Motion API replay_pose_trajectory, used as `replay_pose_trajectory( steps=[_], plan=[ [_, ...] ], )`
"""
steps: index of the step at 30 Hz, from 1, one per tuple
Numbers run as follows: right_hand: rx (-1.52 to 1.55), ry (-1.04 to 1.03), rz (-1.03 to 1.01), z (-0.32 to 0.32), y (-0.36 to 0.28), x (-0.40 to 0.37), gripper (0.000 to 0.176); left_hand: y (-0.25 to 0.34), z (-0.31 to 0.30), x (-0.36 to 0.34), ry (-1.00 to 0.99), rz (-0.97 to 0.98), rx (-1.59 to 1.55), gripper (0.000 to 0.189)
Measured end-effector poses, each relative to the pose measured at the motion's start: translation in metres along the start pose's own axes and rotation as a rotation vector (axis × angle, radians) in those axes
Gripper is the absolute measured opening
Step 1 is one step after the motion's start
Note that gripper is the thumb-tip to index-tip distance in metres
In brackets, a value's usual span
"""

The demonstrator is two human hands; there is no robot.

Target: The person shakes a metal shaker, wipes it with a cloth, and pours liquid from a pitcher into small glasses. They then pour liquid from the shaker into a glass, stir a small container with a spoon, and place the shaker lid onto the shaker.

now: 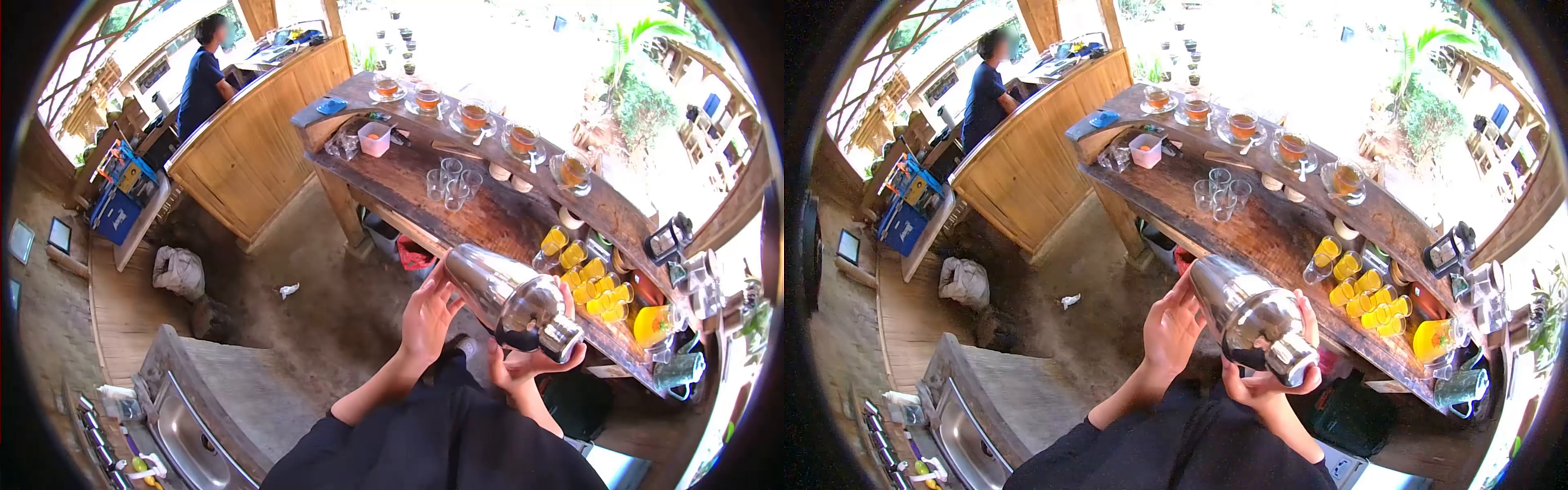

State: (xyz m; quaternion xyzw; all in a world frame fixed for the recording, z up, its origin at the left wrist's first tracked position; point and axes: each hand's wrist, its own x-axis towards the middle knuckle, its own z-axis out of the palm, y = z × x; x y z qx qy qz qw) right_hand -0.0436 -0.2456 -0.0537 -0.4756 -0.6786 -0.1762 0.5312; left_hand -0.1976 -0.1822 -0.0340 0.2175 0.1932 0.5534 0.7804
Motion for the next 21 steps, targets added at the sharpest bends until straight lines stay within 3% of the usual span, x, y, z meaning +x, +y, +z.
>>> replay_pose_trajectory(
  steps=[1, 2, 4, 6, 9, 10, 11, 13, 14, 17, 18, 21],
  plan=[
    [0.156, 0.109, 0.132, 0.003, -0.009, 0.009, 0.107, 0.006, -0.001, -0.001, -0.004, 0.009, -0.002, 0.065],
    [0.161, 0.111, 0.127, 0.003, -0.012, 0.022, 0.107, 0.011, -0.003, -0.001, -0.062, 0.021, -0.028, 0.066],
    [0.146, 0.351, 0.006, 0.002, -0.018, 0.054, 0.094, 0.024, -0.005, 0.004, -0.114, 0.028, -0.051, 0.067],
    [0.133, 0.470, -0.049, 0.001, -0.018, 0.057, 0.089, 0.039, -0.002, 0.016, -0.602, 0.069, -0.086, 0.065],
    [0.166, 0.329, 0.016, -0.003, -0.004, 0.048, 0.084, 0.041, 0.012, 0.031, -0.477, 0.024, -0.100, 0.062],
    [0.178, 0.284, 0.033, -0.005, 0.001, 0.047, 0.082, 0.036, 0.017, 0.033, -0.345, 0.102, -0.048, 0.061],
    [0.194, 0.239, 0.048, -0.005, 0.003, 0.048, 0.081, 0.036, 0.019, 0.030, -0.349, 0.107, -0.048, 0.061],
    [0.189, 0.306, 0.092, -0.002, -0.007, 0.063, 0.084, 0.039, 0.026, 0.022, -0.449, 0.122, 0.046, 0.062],
    [0.178, 0.360, 0.152, -0.003, -0.016, 0.070, 0.088, 0.040, 0.031, 0.017, -0.424, -0.064, -0.166, 0.062],
    [0.122, 0.493, 0.372, -0.015, -0.041, 0.070, 0.098, 0.035, 0.038, 0.017, -0.415, -0.048, -0.120, 0.060],
    [0.141, 0.427, 0.309, -0.017, -0.032, 0.069, 0.097, 0.029, 0.031, 0.025, -0.309, -0.069, -0.202, 0.059],
    [0.222, 0.254, 0.228, -0.020, -0.008, 0.060, 0.093, 0.038, 0.037, 0.030, -0.303, -0.040, -0.156, 0.057]
  ],
)
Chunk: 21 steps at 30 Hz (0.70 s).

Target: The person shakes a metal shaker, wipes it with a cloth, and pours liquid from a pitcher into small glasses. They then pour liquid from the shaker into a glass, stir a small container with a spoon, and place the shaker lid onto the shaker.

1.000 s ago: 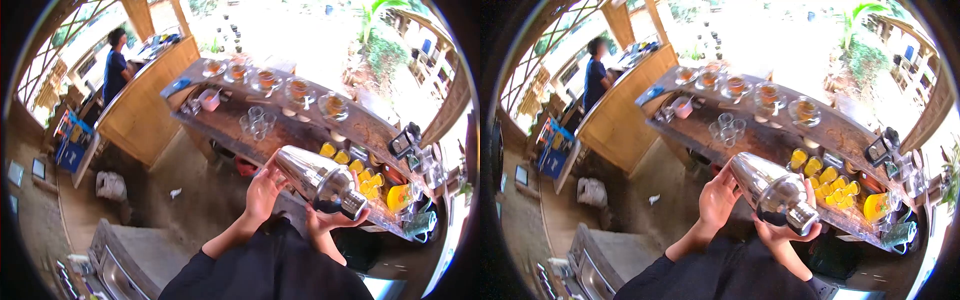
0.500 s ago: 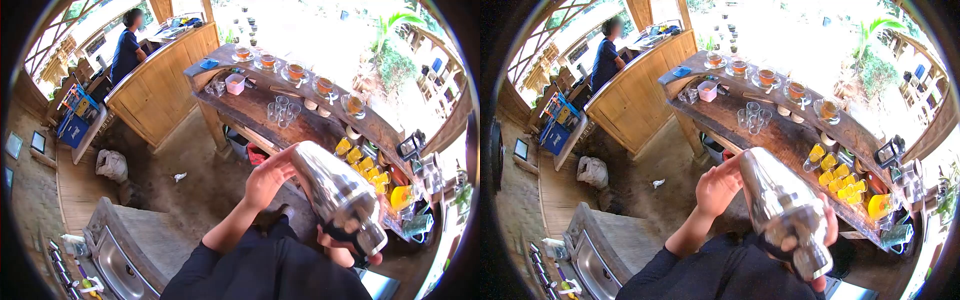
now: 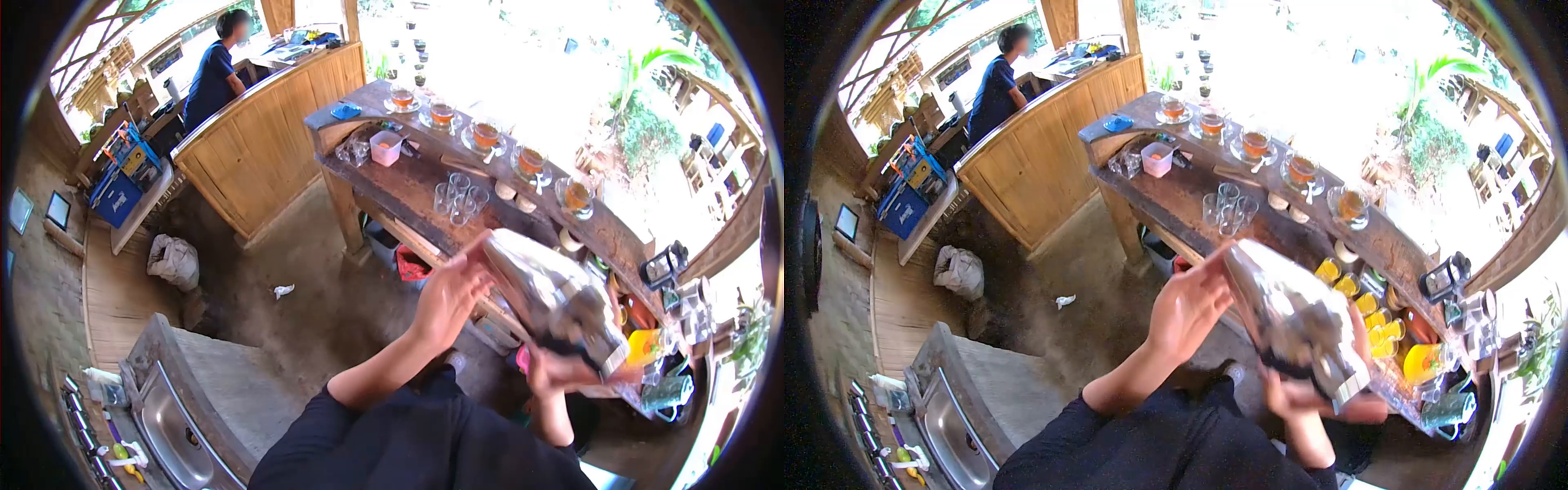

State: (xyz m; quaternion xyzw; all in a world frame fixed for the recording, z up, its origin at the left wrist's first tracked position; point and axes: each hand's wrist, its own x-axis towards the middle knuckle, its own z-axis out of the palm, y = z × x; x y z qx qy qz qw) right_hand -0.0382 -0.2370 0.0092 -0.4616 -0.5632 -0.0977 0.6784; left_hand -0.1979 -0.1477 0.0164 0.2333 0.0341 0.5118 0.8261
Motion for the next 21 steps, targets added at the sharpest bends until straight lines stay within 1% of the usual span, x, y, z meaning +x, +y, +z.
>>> replay_pose_trajectory(
  steps=[1, 2, 4, 5, 6, 7, 8, 9, 11, 13, 14, 15, 16, 18, 19, 20, 21],
  plan=[
    [0.015, -0.011, 0.020, -0.003, 0.003, 0.002, 0.092, 0.001, 0.007, 0.000, -0.077, -0.019, -0.039, 0.056],
    [0.028, -0.024, 0.030, -0.004, 0.007, 0.004, 0.090, 0.000, 0.011, 0.003, -0.065, -0.014, -0.037, 0.056],
    [0.064, -0.071, 0.041, -0.006, 0.019, 0.009, 0.088, -0.007, 0.015, 0.014, -0.114, 0.042, 0.077, 0.059],
    [0.122, -0.121, 0.060, -0.008, 0.039, 0.002, 0.087, -0.013, 0.003, 0.025, -0.064, 0.023, -0.063, 0.054],
    [0.167, -0.163, 0.088, -0.010, 0.053, 0.001, 0.086, -0.019, -0.005, 0.035, -0.068, 0.010, -0.062, 0.054],
    [0.216, -0.192, 0.109, 0.003, 0.045, 0.018, 0.085, -0.023, -0.011, 0.043, 0.020, 0.039, 0.045, 0.050],
    [-0.011, -0.170, -0.076, 0.003, 0.029, 0.046, 0.074, -0.025, -0.014, 0.053, 0.102, 0.072, 0.158, 0.047],
    [-0.010, -0.151, -0.081, 0.003, 0.038, 0.054, 0.074, -0.025, -0.006, 0.055, 0.084, 0.030, 0.127, 0.046],
    [-0.040, -0.164, -0.057, 0.000, 0.056, 0.064, 0.078, -0.036, 0.007, 0.066, 0.009, 0.062, 0.192, 0.045],
    [-0.080, -0.192, -0.016, -0.010, 0.072, 0.066, 0.083, -0.054, 0.002, 0.085, -0.024, 0.067, 0.198, 0.043],
    [-0.101, -0.205, -0.003, -0.016, 0.080, 0.069, 0.085, -0.063, -0.010, 0.101, 0.042, 0.068, 0.119, 0.040],
    [-0.121, -0.218, 0.006, -0.023, 0.088, 0.072, 0.088, -0.069, -0.009, 0.115, 0.106, 0.073, 0.038, 0.037],
    [-0.125, -0.215, 0.002, -0.029, 0.095, 0.078, 0.088, -0.075, -0.006, 0.121, 0.100, 0.071, 0.037, 0.037],
    [-0.012, -0.194, 0.014, -0.038, 0.108, 0.087, 0.081, -0.084, 0.001, 0.130, 0.138, 0.110, 0.067, 0.032],
    [-0.718, -0.173, -0.276, -0.061, 0.168, 0.050, 0.078, -0.094, 0.001, 0.131, 0.072, 0.146, 0.088, 0.031],
    [-0.717, -0.177, -0.272, -0.061, 0.168, 0.056, 0.078, -0.102, 0.000, 0.137, 0.078, 0.145, 0.088, 0.031],
    [-0.519, -0.143, -0.153, -0.057, 0.153, 0.068, 0.081, -0.109, -0.001, 0.141, 0.017, 0.160, 0.090, 0.031]
  ],
)
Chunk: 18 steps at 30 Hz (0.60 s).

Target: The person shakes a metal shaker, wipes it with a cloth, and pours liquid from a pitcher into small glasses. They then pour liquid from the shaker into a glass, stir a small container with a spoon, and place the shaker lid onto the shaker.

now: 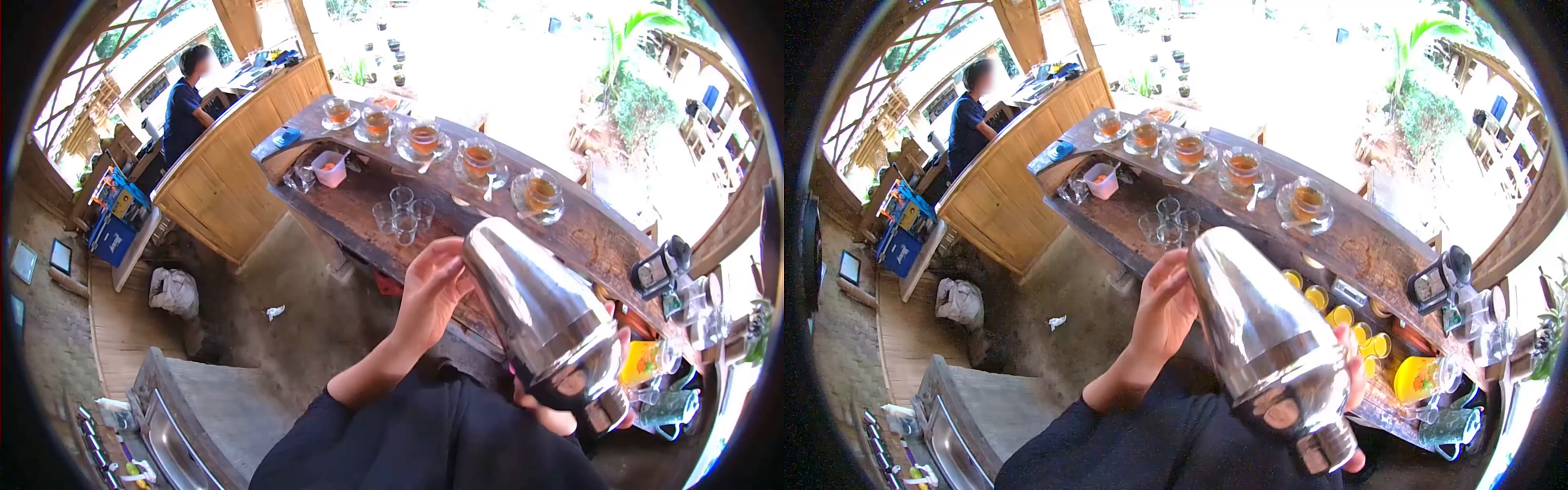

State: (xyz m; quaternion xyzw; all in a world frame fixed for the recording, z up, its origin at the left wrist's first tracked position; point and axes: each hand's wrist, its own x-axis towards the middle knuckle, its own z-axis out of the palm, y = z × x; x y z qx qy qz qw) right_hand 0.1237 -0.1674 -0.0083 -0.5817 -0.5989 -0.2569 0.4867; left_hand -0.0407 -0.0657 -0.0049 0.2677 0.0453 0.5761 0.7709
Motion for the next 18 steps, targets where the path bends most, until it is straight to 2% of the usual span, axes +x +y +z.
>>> replay_pose_trajectory(
  steps=[1, 2, 3, 5, 6, 7, 8, 9, 10, 11, 13, 14, 17, 18],
  plan=[
    [0.200, 0.030, 0.113, -0.003, -0.013, 0.019, 0.084, -0.006, 0.001, 0.006, -0.067, 0.015, -0.002, 0.031],
    [0.396, 0.070, 0.223, -0.002, -0.015, 0.035, 0.087, -0.012, 0.003, 0.016, 0.025, 0.003, 0.026, 0.033],
    [0.718, 0.165, 0.122, 0.021, 0.001, 0.040, 0.097, -0.016, 0.009, 0.019, 0.016, -0.007, 0.024, 0.033],
    [0.680, -0.028, 0.069, -0.008, 0.020, 0.048, 0.091, -0.013, 0.021, 0.034, 0.088, -0.015, 0.092, 0.035],
    [0.130, 0.520, -0.276, 0.015, 0.034, 0.077, 0.084, -0.012, 0.026, 0.032, -0.029, -0.022, 0.103, 0.037],
    [-0.455, 1.031, -0.591, 0.040, 0.046, 0.103, 0.077, -0.014, 0.027, 0.037, -0.037, -0.011, 0.103, 0.037],
    [-0.449, 1.034, -0.590, 0.037, 0.047, 0.084, 0.077, -0.016, 0.026, 0.039, -0.091, -0.024, 0.111, 0.038],
    [0.105, 0.599, -0.170, 0.023, 0.043, 0.046, 0.081, -0.018, 0.023, 0.040, -0.139, -0.043, 0.122, 0.039],
    [0.621, 0.118, 0.253, 0.016, 0.040, 0.024, 0.085, -0.018, 0.021, 0.050, -0.080, -0.068, 0.127, 0.039],
    [0.355, -0.135, 0.149, -0.001, 0.022, 0.065, 0.084, -0.017, 0.016, 0.052, -0.068, -0.074, 0.132, 0.039],
    [0.633, 0.001, 0.154, 0.021, 0.030, 0.058, 0.073, -0.008, 0.012, 0.064, 0.042, -0.025, 0.106, 0.042],
    [0.630, 0.018, 0.149, 0.027, 0.034, 0.064, 0.073, 0.001, 0.015, 0.063, -0.046, -0.095, 0.080, 0.046],
    [0.425, -0.046, 0.012, 0.029, 0.038, 0.079, 0.075, -0.003, 0.013, 0.069, -0.185, -0.102, 0.067, 0.049],
    [0.362, -0.076, -0.027, 0.029, 0.038, 0.081, 0.076, -0.008, 0.014, 0.076, -0.072, -0.073, 0.102, 0.049]
  ],
)
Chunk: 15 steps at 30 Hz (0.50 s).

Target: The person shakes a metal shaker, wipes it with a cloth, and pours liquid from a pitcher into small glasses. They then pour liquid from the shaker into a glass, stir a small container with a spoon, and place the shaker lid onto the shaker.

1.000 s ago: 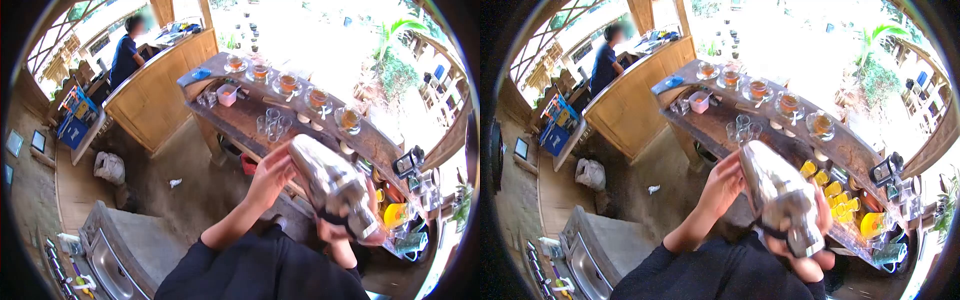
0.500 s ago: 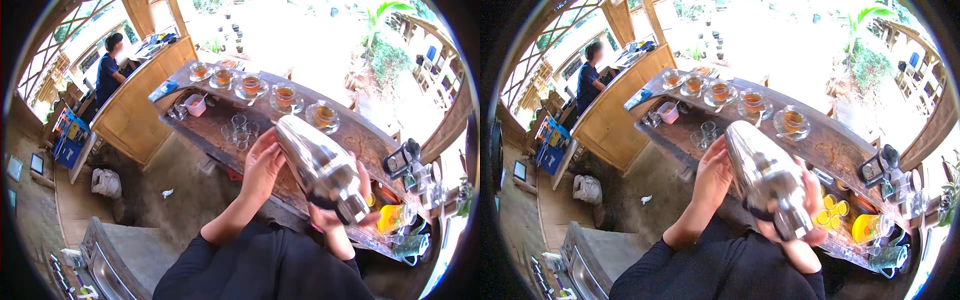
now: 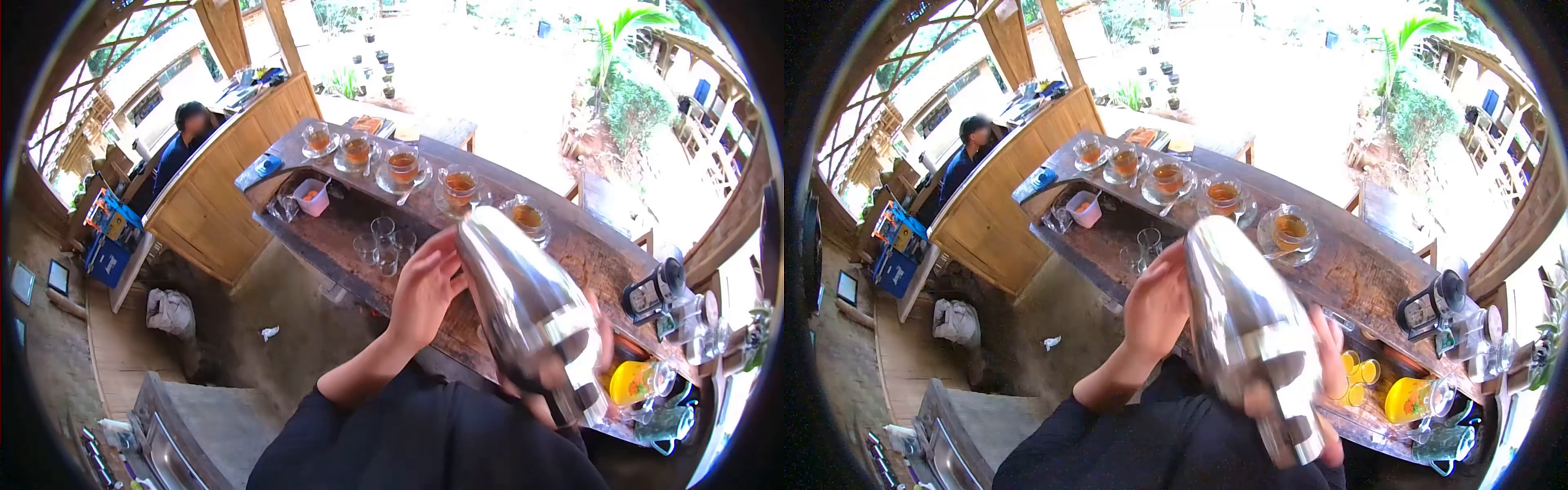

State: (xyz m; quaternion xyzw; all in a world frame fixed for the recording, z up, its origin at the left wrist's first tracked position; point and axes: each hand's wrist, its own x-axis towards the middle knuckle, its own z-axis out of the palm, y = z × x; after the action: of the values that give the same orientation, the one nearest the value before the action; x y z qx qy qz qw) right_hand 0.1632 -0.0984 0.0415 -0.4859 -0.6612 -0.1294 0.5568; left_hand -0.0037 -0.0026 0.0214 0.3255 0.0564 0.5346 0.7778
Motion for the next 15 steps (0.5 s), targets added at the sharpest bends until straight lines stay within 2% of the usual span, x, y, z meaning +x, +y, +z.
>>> replay_pose_trajectory(
  steps=[1, 2, 3, 4, 6, 7, 9, 10, 11, 12, 13, 15],
  plan=[
    [-0.063, -0.032, -0.034, 0.003, 0.000, 0.002, 0.076, -0.002, -0.003, 0.010, 0.108, -0.013, 0.038, 0.051],
    [0.288, 0.315, -0.296, 0.053, 0.019, 0.003, 0.113, -0.002, -0.012, 0.013, 0.092, -0.015, -0.020, 0.051],
    [0.057, 0.073, 0.134, 0.031, 0.010, -0.010, 0.097, -0.002, -0.017, 0.019, 0.066, -0.013, -0.075, 0.052],
    [0.057, 0.082, 0.122, 0.028, 0.010, -0.002, 0.097, 0.001, -0.016, 0.020, 0.054, -0.005, -0.073, 0.052],
    [0.023, 0.023, 0.186, 0.022, 0.008, 0.008, 0.096, 0.000, -0.013, 0.011, -0.101, -0.075, -0.041, 0.053],
    [0.007, -0.018, 0.230, 0.019, 0.006, 0.007, 0.096, -0.003, -0.014, 0.012, -0.086, -0.077, -0.045, 0.053],
    [-0.027, -0.095, 0.326, 0.016, 0.002, 0.001, 0.094, -0.010, -0.016, 0.022, 0.141, -0.037, 0.078, 0.052],
    [0.440, 0.436, -0.223, 0.071, 0.021, 0.019, 0.093, -0.012, -0.029, 0.031, 0.186, -0.032, 0.123, 0.054],
    [0.402, 0.464, -0.156, 0.070, 0.013, 0.020, 0.074, -0.009, -0.028, 0.029, 0.175, -0.030, 0.129, 0.054],
    [0.296, 0.476, -0.144, 0.068, 0.017, 0.016, 0.072, -0.004, -0.028, 0.024, 0.075, -0.009, 0.074, 0.055],
    [0.194, 0.385, -0.037, 0.059, 0.022, 0.006, 0.070, -0.002, -0.027, 0.018, -0.020, 0.005, 0.018, 0.055],
    [0.110, 0.239, 0.041, 0.046, 0.028, -0.003, 0.070, -0.008, -0.024, 0.012, -0.058, 0.005, 0.078, 0.057]
  ],
)
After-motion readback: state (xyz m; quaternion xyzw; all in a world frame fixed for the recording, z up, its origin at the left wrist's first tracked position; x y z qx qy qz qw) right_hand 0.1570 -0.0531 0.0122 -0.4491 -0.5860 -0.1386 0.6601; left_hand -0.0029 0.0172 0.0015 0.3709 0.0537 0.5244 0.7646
